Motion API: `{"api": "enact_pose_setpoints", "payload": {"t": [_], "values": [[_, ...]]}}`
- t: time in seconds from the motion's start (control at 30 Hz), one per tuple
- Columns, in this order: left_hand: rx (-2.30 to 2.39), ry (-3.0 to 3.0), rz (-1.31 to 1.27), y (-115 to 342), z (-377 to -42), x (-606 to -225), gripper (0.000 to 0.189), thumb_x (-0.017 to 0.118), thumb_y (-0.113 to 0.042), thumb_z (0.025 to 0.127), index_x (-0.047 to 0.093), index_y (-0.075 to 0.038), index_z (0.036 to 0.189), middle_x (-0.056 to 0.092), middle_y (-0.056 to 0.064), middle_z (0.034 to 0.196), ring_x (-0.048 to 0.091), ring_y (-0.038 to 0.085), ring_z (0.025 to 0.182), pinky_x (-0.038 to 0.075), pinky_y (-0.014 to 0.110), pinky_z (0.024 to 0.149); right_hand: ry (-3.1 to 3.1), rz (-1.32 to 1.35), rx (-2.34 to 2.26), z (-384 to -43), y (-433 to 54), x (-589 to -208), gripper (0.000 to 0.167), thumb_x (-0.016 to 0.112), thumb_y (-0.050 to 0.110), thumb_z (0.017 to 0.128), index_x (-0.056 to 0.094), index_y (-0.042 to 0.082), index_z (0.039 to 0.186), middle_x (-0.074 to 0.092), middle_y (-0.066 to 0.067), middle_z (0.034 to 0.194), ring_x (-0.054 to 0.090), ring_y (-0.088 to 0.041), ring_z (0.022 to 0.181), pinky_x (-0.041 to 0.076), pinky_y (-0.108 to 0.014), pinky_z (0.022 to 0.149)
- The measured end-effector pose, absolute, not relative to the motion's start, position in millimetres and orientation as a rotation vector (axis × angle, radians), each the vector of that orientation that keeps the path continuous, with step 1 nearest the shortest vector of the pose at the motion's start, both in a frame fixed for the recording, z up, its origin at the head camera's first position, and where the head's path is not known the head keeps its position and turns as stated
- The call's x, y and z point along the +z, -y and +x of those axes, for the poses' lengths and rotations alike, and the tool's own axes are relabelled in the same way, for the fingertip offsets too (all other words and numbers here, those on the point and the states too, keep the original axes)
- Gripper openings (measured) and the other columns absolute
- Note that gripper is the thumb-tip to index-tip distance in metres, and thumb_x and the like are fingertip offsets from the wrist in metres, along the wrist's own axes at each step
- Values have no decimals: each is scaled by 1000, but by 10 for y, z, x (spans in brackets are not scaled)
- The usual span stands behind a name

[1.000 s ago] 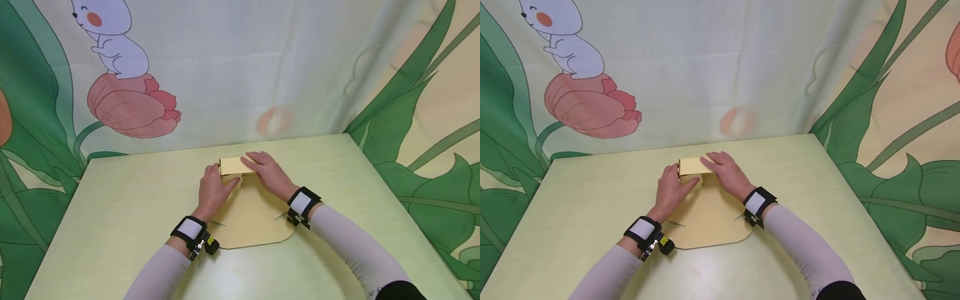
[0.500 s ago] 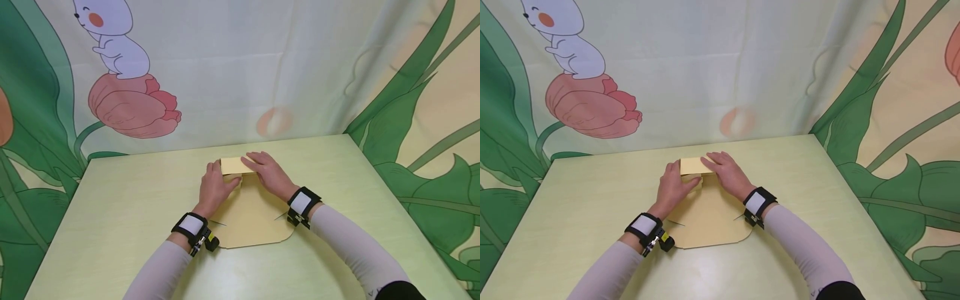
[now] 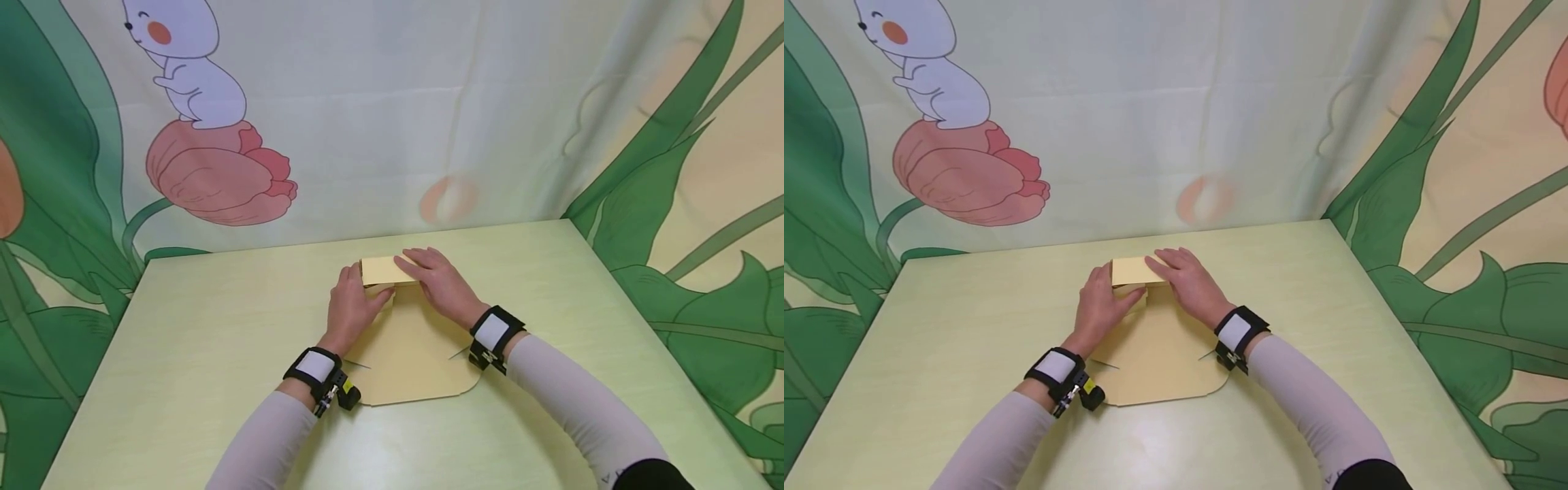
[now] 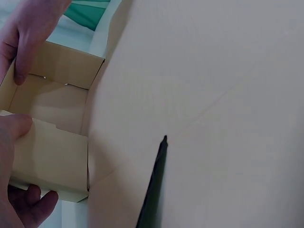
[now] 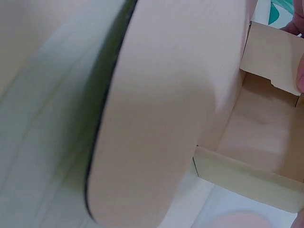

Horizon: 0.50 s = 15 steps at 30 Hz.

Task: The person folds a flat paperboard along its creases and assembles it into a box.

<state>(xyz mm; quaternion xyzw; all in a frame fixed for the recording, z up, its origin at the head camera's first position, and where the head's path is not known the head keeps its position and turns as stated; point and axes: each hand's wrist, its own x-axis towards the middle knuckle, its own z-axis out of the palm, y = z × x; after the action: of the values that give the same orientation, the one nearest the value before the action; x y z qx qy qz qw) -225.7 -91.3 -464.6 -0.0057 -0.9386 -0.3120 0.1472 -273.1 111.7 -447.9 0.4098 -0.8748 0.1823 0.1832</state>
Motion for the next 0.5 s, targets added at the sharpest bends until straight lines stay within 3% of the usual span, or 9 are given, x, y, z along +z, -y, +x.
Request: {"api": "enact_pose_setpoints", "payload": {"t": [0.5], "values": [[-906, 2669, 24, 885, -2246, -4665, 82, 84, -42, 76, 49, 6, 133, 58, 19, 112, 67, 35, 89, 58, 44, 80, 2456, 1172, 515, -2706, -1113, -4450, 51, 57, -7, 93, 56, 13, 141, 59, -14, 139, 54, -31, 131, 37, -48, 117]]}}
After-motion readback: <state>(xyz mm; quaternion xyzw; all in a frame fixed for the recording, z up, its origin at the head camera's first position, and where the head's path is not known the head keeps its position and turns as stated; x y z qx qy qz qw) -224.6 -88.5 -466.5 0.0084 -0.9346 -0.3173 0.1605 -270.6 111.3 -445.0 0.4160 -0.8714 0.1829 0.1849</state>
